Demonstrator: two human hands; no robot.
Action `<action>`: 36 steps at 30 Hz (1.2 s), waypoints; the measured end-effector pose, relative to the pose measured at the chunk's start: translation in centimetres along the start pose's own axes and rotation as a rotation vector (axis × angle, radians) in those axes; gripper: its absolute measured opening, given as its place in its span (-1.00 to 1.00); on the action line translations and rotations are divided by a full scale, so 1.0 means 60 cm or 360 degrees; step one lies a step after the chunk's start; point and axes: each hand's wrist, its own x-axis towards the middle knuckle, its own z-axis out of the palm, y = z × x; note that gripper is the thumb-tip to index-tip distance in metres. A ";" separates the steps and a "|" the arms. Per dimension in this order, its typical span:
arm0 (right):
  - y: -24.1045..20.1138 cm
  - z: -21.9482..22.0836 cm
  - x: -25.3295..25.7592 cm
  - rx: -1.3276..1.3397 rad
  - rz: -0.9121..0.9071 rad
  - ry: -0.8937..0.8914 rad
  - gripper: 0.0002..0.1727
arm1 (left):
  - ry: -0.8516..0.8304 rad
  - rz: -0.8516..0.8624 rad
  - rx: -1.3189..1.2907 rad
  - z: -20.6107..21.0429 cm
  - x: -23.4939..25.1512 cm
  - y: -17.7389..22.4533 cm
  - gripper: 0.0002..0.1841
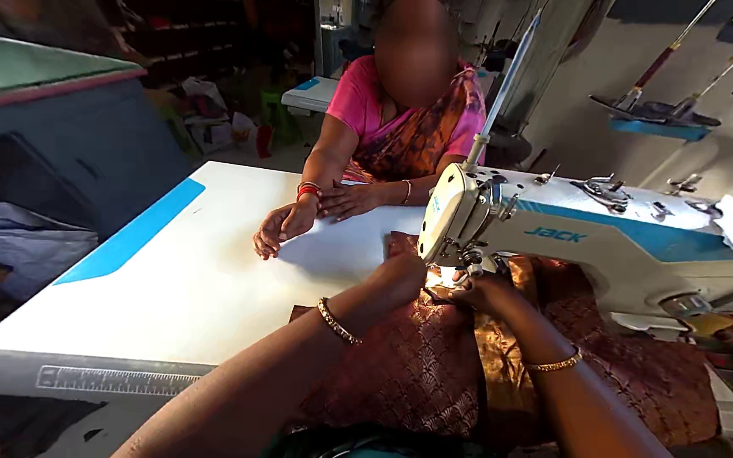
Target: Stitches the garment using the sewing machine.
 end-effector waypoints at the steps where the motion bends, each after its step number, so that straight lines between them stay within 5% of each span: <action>1: -0.005 -0.002 -0.001 -0.0020 -0.0030 -0.0015 -0.53 | 0.0025 0.0042 -0.0028 0.008 0.002 0.002 -0.74; 7: -0.008 0.017 -0.011 0.0186 -0.0423 0.0068 -0.59 | 0.0214 0.0176 -0.0200 0.032 -0.017 0.006 -0.72; 20: -0.013 0.030 -0.020 -0.0067 -0.0387 0.0092 -0.80 | 0.0484 0.0385 -0.0558 0.071 0.002 -0.041 -0.66; 30: 0.019 0.034 -0.012 0.0082 -0.0662 0.0184 -0.89 | 0.0608 0.0683 -0.0304 0.103 0.020 -0.053 -0.74; 36: 0.005 0.020 -0.024 -0.0053 -0.0541 0.0167 -0.60 | 0.0518 0.0535 -0.0294 0.092 0.012 -0.043 -0.78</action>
